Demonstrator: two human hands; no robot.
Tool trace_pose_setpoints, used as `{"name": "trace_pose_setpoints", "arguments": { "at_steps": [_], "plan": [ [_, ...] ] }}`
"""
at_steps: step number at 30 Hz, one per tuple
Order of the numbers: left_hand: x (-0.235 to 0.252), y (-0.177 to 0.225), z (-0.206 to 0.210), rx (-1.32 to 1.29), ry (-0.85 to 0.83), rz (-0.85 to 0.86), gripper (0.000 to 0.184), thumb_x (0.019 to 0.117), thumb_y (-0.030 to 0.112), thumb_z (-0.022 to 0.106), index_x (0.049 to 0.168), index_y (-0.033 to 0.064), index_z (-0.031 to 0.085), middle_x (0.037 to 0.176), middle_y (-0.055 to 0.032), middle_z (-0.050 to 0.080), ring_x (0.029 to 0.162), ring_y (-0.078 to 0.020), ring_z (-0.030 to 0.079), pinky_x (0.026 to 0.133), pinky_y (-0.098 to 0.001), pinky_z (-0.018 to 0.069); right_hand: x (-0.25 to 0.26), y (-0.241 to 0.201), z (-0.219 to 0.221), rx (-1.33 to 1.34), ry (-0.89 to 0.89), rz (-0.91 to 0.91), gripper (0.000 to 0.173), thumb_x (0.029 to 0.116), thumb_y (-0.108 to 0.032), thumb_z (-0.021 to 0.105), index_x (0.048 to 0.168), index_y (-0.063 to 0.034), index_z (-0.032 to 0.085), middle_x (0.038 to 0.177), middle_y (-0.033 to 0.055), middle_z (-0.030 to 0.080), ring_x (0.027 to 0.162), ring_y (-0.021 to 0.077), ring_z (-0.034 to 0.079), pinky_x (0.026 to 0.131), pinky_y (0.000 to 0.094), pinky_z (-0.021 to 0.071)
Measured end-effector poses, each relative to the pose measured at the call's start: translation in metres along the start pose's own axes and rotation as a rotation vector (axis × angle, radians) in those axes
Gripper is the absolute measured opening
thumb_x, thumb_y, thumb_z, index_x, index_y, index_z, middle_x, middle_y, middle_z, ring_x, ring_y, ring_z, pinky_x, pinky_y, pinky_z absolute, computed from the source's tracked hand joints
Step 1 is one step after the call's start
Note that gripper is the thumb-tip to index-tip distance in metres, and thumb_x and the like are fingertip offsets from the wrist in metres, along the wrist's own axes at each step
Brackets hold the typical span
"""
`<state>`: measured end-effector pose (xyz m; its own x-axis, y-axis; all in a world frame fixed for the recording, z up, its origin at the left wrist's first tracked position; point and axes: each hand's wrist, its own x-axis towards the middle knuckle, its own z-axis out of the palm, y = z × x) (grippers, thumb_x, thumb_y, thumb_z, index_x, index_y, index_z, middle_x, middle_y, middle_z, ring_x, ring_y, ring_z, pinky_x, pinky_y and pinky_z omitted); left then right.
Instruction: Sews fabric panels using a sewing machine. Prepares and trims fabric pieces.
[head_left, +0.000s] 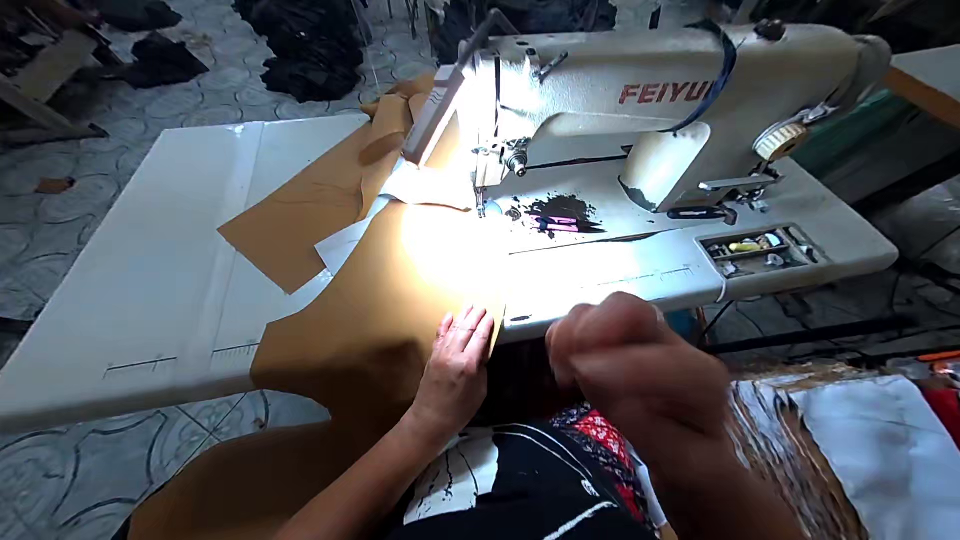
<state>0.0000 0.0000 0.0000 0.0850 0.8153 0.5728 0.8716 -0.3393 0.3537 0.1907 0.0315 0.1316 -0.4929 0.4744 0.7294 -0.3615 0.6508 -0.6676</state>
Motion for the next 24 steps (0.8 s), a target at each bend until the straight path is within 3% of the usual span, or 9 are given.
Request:
{"name": "trace_pose_setpoints", "arguments": {
  "at_steps": [2, 5, 7, 14, 18, 24],
  "plan": [
    [0.000, -0.001, -0.002, -0.046, 0.002, -0.002, 0.040, 0.0864, -0.003, 0.053, 0.121, -0.0020, 0.072, 0.127, -0.0186, 0.071, 0.125, -0.0360, 0.065, 0.107, -0.0553, 0.0488, -0.025, 0.044, -0.004, -0.487, 0.101, 0.051, 0.033, 0.0956, -0.003, 0.051, 0.119, -0.0105, 0.073, 0.102, 0.0033, 0.060, 0.092, 0.0045, 0.058, 0.081, 0.0179, 0.0516],
    [0.000, -0.003, -0.003, -0.093, -0.026, -0.023, 0.043, 0.0869, -0.002, 0.049, 0.125, -0.0020, 0.071, 0.131, -0.0184, 0.069, 0.128, -0.0359, 0.063, 0.110, -0.0558, 0.0457, -0.064, 0.103, 0.005, -0.866, 0.144, 0.146, 0.036, 0.0860, -0.001, 0.054, 0.108, -0.0109, 0.080, 0.095, 0.0122, 0.069, 0.094, 0.0260, 0.064, 0.086, 0.0416, 0.0511],
    [0.002, -0.002, -0.005, -0.131, -0.037, -0.043, 0.045, 0.0866, -0.003, 0.048, 0.126, -0.0029, 0.070, 0.131, -0.0187, 0.069, 0.128, -0.0359, 0.063, 0.111, -0.0553, 0.0451, -0.078, 0.120, 0.015, -0.932, 0.122, 0.174, 0.036, 0.0859, -0.001, 0.056, 0.109, -0.0122, 0.081, 0.095, 0.0128, 0.070, 0.095, 0.0294, 0.066, 0.088, 0.0456, 0.0515],
    [0.006, 0.000, -0.017, -0.225, -0.037, -0.166, 0.046, 0.0853, -0.003, 0.045, 0.125, -0.0084, 0.068, 0.131, -0.0217, 0.068, 0.127, -0.0355, 0.063, 0.112, -0.0499, 0.0456, -0.074, 0.131, 0.044, -1.075, 0.068, 0.168, 0.046, 0.0917, -0.006, 0.053, 0.127, -0.0258, 0.075, 0.097, 0.0090, 0.067, 0.096, 0.0274, 0.061, 0.091, 0.0457, 0.0437],
    [0.008, -0.001, -0.021, -0.275, -0.034, -0.198, 0.047, 0.0856, -0.003, 0.043, 0.124, -0.0057, 0.069, 0.129, -0.0191, 0.070, 0.126, -0.0319, 0.064, 0.112, -0.0453, 0.0460, -0.074, 0.133, 0.048, -1.092, 0.080, 0.165, 0.034, 0.0904, -0.009, 0.056, 0.111, -0.0217, 0.080, 0.098, 0.0114, 0.068, 0.097, 0.0297, 0.062, 0.090, 0.0474, 0.0442],
    [0.010, 0.002, -0.016, 0.001, -0.023, -0.084, 0.042, 0.0844, -0.014, 0.052, 0.120, -0.0036, 0.072, 0.125, -0.0203, 0.071, 0.121, -0.0370, 0.067, 0.106, -0.0558, 0.0501, -0.073, 0.130, 0.048, -1.131, 0.097, 0.169, 0.032, 0.0900, -0.011, 0.059, 0.110, -0.0231, 0.081, 0.097, 0.0108, 0.068, 0.096, 0.0295, 0.062, 0.091, 0.0470, 0.0434]
  ]
}}
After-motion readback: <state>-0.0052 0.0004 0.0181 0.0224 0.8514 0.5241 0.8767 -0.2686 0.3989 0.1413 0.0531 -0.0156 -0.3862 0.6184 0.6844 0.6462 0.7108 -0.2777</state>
